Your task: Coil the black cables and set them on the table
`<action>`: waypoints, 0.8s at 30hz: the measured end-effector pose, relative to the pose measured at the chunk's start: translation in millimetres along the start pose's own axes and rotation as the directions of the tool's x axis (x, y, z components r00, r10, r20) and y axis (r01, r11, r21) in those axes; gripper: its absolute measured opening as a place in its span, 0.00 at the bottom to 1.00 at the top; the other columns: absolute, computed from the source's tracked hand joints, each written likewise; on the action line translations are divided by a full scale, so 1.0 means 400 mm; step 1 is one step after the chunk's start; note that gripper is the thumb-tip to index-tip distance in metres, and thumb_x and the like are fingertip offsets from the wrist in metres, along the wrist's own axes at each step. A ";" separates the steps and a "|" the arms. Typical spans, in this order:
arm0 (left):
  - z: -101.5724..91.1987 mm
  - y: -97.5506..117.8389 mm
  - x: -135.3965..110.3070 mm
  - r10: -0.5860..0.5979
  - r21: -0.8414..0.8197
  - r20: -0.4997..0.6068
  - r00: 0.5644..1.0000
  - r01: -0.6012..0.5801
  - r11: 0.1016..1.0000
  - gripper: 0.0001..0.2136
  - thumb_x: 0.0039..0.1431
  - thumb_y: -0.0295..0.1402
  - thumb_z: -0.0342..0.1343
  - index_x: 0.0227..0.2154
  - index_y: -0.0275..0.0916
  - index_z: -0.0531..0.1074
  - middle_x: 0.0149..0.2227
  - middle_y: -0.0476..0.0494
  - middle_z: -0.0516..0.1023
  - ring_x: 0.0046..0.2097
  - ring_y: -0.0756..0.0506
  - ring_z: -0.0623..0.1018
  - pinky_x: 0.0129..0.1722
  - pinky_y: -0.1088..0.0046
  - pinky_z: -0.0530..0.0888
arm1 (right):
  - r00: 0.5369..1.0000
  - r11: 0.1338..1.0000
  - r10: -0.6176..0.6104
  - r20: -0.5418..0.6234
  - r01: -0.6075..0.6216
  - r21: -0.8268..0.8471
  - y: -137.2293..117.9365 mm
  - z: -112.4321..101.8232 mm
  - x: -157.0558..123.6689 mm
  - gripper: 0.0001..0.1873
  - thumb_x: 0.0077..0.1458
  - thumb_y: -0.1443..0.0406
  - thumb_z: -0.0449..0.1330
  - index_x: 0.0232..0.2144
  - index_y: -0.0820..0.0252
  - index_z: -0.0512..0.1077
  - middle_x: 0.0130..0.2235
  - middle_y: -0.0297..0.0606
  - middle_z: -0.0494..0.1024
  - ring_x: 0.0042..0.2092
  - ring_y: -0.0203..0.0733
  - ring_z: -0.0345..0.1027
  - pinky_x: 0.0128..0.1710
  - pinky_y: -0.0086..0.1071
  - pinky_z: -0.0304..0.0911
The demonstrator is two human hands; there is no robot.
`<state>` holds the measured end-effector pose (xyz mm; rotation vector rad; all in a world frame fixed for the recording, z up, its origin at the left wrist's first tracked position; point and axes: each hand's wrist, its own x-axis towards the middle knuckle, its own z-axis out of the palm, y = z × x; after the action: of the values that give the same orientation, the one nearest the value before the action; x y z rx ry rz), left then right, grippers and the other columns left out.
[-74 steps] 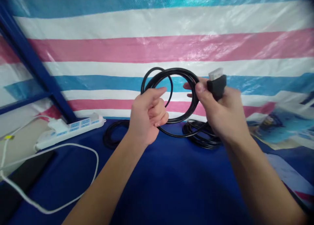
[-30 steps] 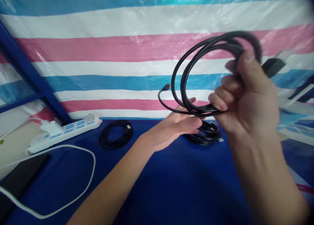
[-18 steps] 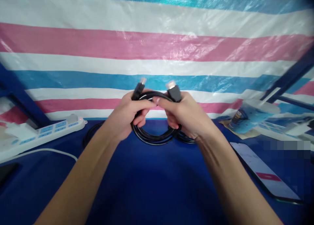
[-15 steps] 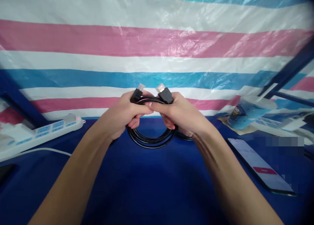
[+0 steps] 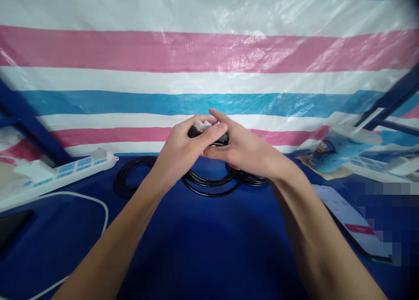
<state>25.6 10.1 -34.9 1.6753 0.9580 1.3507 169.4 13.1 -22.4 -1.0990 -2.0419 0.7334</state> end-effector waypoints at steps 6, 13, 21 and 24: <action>-0.003 -0.009 0.013 0.042 -0.117 -0.193 0.980 -0.065 0.991 0.16 0.54 0.40 0.58 0.19 0.39 0.61 0.15 0.57 0.53 0.16 0.57 0.54 0.15 0.78 0.52 | 0.991 0.999 -0.050 -0.124 0.052 0.014 -0.025 0.005 -0.006 0.39 0.53 0.68 0.59 0.64 0.64 0.50 0.37 0.39 0.76 0.35 0.42 0.70 0.31 0.32 0.63; 0.001 -0.038 0.012 -0.193 -0.377 -0.191 0.962 0.110 0.920 0.16 0.53 0.46 0.58 0.26 0.42 0.59 0.16 0.60 0.48 0.14 0.57 0.51 0.12 0.79 0.53 | 0.924 0.939 -0.207 -0.321 0.095 -0.330 0.030 0.014 0.028 0.09 0.57 0.71 0.52 0.37 0.64 0.72 0.31 0.37 0.73 0.32 0.39 0.64 0.31 0.31 0.53; 0.166 -0.182 0.179 -0.152 0.213 -0.021 0.988 0.153 0.965 0.21 0.53 0.40 0.60 0.46 0.38 0.61 0.38 0.44 0.73 0.29 0.51 0.73 0.29 0.73 0.74 | 0.936 0.867 0.232 -0.264 -0.322 -0.380 0.245 -0.124 0.059 0.06 0.56 0.71 0.54 0.32 0.68 0.71 0.23 0.34 0.68 0.23 0.32 0.58 0.23 0.27 0.53; 0.274 -0.247 0.257 -0.213 0.342 0.085 0.973 0.172 0.924 0.17 0.60 0.38 0.54 0.50 0.36 0.66 0.44 0.40 0.73 0.40 0.46 0.75 0.39 0.64 0.75 | 0.849 0.744 0.425 -0.314 -0.525 -0.413 0.361 -0.172 0.039 0.10 0.62 0.63 0.55 0.37 0.67 0.70 0.29 0.33 0.70 0.25 0.30 0.62 0.24 0.25 0.61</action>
<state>140.9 133.1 -97.9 1.8303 1.2984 0.9839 285.4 106.5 -83.3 -1.9600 -1.8184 0.3100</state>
